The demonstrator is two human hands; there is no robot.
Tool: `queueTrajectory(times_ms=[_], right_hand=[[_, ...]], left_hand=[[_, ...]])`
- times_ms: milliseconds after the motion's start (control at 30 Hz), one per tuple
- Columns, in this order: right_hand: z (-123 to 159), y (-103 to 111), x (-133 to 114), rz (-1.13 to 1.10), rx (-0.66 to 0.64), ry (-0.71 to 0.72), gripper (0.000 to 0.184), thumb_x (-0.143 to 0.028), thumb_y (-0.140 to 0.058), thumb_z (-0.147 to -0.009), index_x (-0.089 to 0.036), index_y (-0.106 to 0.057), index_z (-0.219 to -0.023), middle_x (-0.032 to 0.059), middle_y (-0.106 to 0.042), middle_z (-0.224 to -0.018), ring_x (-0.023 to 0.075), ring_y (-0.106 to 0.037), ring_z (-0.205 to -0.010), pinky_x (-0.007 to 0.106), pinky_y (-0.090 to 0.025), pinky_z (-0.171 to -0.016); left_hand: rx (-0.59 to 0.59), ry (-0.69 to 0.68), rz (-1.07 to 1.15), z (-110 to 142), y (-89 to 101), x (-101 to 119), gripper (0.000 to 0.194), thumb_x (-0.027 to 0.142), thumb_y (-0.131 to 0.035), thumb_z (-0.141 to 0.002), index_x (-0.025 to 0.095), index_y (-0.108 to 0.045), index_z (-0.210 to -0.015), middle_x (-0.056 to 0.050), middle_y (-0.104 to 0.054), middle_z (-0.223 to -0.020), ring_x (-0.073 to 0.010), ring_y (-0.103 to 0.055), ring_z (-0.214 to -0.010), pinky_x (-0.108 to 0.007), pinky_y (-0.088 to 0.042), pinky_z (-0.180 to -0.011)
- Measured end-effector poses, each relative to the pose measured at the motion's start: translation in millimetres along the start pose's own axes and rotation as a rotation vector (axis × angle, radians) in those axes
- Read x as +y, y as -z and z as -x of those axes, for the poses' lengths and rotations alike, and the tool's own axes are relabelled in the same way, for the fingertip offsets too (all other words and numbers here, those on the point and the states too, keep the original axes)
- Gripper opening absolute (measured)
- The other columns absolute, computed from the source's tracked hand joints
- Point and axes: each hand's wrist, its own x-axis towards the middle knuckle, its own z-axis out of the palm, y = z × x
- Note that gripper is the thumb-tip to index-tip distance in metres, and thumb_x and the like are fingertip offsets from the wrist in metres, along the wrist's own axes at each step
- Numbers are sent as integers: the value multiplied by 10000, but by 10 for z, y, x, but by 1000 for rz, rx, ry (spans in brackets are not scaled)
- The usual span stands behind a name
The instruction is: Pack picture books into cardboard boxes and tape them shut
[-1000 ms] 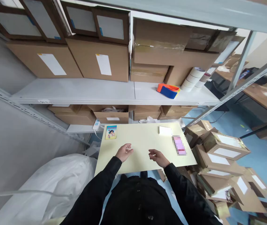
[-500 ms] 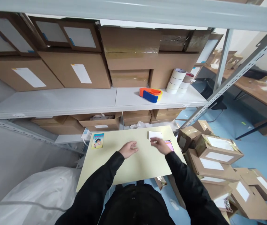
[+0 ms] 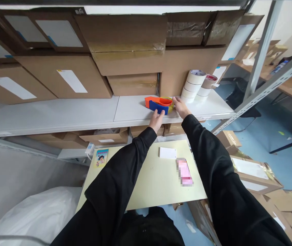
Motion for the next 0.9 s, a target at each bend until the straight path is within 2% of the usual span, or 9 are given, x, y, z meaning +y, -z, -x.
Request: queueTrajectory(times_ms=[100,167,267,367,500,567,633,767,900], right_hand=[[-29,-114,19,60,60,-41,540,-358,-637,-739,-88,-523,-1192,151,-599,-1209,238,-571,-1103,407,-426,-989],[10,-161,2,101,77,13,521,-289,-676,-673,-81,-549,-1133,138,-625,-1134,237,-597,-1029,407,-447,-958],[202,-196,-40,139,133,104,427,-284,-666,-660,-110,-562,-1035,91,-633,-1015,211,-608,-909,417,-483,-888],[634,-203,-79,164,215,219,419,-328,-652,-693,-145,-519,-1046,72,-582,-1030,191,-581,-920,413,-489,-870],[1519,-181,-108,204,194,304,471,-404,-602,-781,-193,-434,-1168,83,-509,-1119,200,-546,-1008,408,-500,-857],[1994,-183,-52,237,134,259,537,-425,-580,-809,-204,-371,-1251,97,-493,-1134,216,-542,-1028,410,-518,-834],[2441,-214,108,286,86,186,598,-416,-589,-804,-206,-335,-1303,101,-495,-1111,223,-551,-998,412,-537,-805],[3198,-362,717,339,-1,-39,534,-386,-603,-781,-189,-428,-1246,102,-485,-1067,214,-578,-919,385,-568,-748],[3726,-500,1348,367,-59,-293,531,-389,-619,-743,-172,-441,-1193,133,-467,-1130,192,-599,-803,371,-576,-643]], left_hand=[[48,-9,24,-18,-72,-25,725,525,-547,-831,181,-297,-1418,-136,-290,-1504,-218,-360,-1346,-339,-394,-1014],[91,-36,46,-14,-109,-47,695,523,-558,-826,190,-326,-1390,-136,-363,-1460,-219,-415,-1306,-357,-414,-995],[168,-139,70,57,-126,-80,633,499,-593,-813,180,-383,-1319,-133,-492,-1336,-204,-508,-1200,-359,-448,-961],[279,-293,55,272,-73,-127,605,470,-652,-773,175,-414,-1244,-131,-517,-1272,-192,-535,-1133,-326,-483,-914],[314,-401,0,776,81,-318,603,429,-683,-751,196,-391,-1224,-120,-483,-1263,-190,-512,-1145,-280,-510,-850],[295,-367,-27,1077,170,-528,580,376,-679,-754,210,-386,-1225,-114,-475,-1254,-197,-510,-1145,-267,-524,-798],[303,-287,-76,1377,259,-831,563,290,-678,-734,220,-400,-1218,-115,-460,-1269,-210,-495,-1162,-259,-531,-759],[317,-73,-145,1883,434,-1595,525,141,-637,-675,183,-433,-1156,-111,-522,-1152,-189,-550,-1050,-277,-531,-762],[278,135,-316,2185,593,-2233,501,102,-656,-606,155,-487,-1074,-111,-516,-1094,-197,-567,-972,-330,-530,-767]])
